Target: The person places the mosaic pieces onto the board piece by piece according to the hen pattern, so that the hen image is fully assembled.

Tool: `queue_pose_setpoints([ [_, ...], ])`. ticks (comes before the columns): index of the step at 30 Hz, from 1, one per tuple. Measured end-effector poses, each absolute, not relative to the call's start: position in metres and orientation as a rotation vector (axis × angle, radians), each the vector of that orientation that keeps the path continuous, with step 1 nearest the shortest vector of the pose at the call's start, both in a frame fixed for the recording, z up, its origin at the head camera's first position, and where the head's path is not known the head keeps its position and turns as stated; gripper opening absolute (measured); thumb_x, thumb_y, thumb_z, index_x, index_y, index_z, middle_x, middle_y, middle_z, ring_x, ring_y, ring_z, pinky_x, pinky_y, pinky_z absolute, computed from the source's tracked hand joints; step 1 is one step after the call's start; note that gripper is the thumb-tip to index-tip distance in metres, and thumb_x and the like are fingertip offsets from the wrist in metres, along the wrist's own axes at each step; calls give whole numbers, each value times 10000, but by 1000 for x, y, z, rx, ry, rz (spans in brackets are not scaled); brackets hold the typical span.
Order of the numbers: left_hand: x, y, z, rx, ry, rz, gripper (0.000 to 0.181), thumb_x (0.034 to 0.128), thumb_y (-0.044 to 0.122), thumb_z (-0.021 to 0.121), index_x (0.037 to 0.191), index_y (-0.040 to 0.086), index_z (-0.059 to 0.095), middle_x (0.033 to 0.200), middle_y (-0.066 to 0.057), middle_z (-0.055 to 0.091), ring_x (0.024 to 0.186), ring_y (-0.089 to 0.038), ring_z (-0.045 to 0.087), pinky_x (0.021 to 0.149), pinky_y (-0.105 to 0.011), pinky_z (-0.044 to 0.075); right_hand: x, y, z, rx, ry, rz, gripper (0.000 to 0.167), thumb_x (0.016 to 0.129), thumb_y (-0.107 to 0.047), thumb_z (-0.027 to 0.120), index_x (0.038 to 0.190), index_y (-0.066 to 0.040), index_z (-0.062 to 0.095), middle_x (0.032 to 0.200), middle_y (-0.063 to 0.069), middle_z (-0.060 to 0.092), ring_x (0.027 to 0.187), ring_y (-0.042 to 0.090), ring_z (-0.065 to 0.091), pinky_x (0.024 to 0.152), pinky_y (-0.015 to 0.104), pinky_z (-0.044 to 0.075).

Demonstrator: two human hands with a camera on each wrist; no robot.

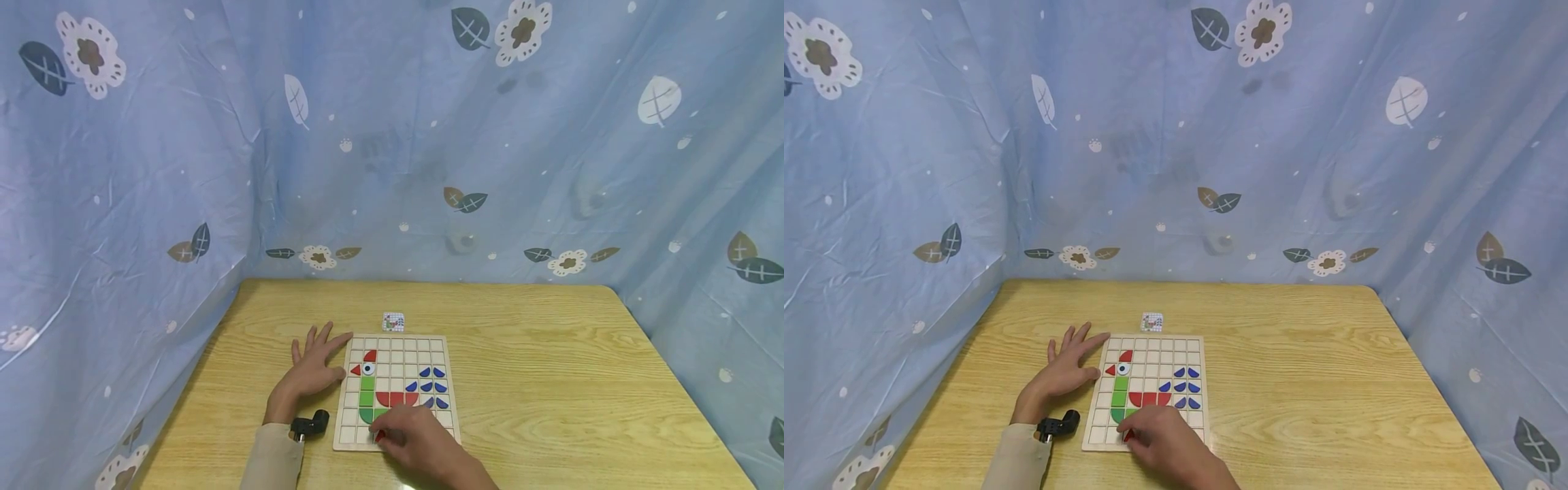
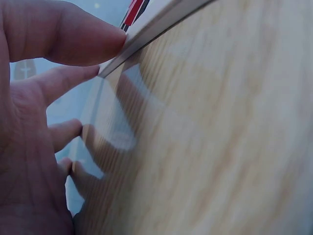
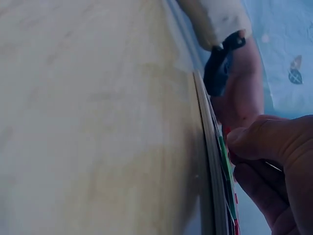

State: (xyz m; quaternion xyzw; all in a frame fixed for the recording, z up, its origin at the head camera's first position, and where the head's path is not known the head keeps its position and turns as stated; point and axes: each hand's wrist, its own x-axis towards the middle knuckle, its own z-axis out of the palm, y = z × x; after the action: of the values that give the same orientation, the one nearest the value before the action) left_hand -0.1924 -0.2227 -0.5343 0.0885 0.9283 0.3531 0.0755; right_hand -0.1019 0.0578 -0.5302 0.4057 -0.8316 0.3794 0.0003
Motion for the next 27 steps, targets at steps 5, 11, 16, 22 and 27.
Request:
queue_pose_setpoints([
  [5,-194,-223,-535,269,2787,1052,828,846,164,700,1650,244,520,1838,-200,148,1696,-501,-59,1248,-779,-178,-100,58,-533,1310,-2574,1144,187,946,-48,807,1086,-169,828,1026,-125,808,901,-92,627,864,69,528],
  [11,-193,-223,-535,270,2785,1057,829,848,160,697,1652,247,517,1838,-199,148,1696,-501,-61,1248,-779,-178,-100,59,-535,1308,-2549,1131,168,936,-50,824,1053,-170,827,1011,-128,815,902,-82,642,873,94,537],
  [16,-194,-224,-536,270,2783,1063,834,842,162,698,1652,249,517,1838,-198,147,1697,-500,-60,1247,-779,-184,-102,57,-534,1308,-2564,1082,152,948,-75,828,1056,-182,833,1010,-143,814,905,-88,647,885,114,551],
  [22,-193,-224,-536,271,2786,1057,833,840,165,695,1650,248,519,1838,-200,142,1697,-499,-62,1246,-779,-185,-103,52,-532,1344,-2550,1027,164,939,-64,829,1069,-165,838,1017,-118,821,918,-87,666,894,104,548],
  [27,-193,-224,-536,275,2783,1063,836,836,166,697,1649,247,521,1838,-204,141,1696,-502,-64,1244,-780,-189,-102,50,-532,1333,-2546,981,177,919,-47,834,1055,-159,847,1016,-117,827,932,-79,686,898,115,555],
])
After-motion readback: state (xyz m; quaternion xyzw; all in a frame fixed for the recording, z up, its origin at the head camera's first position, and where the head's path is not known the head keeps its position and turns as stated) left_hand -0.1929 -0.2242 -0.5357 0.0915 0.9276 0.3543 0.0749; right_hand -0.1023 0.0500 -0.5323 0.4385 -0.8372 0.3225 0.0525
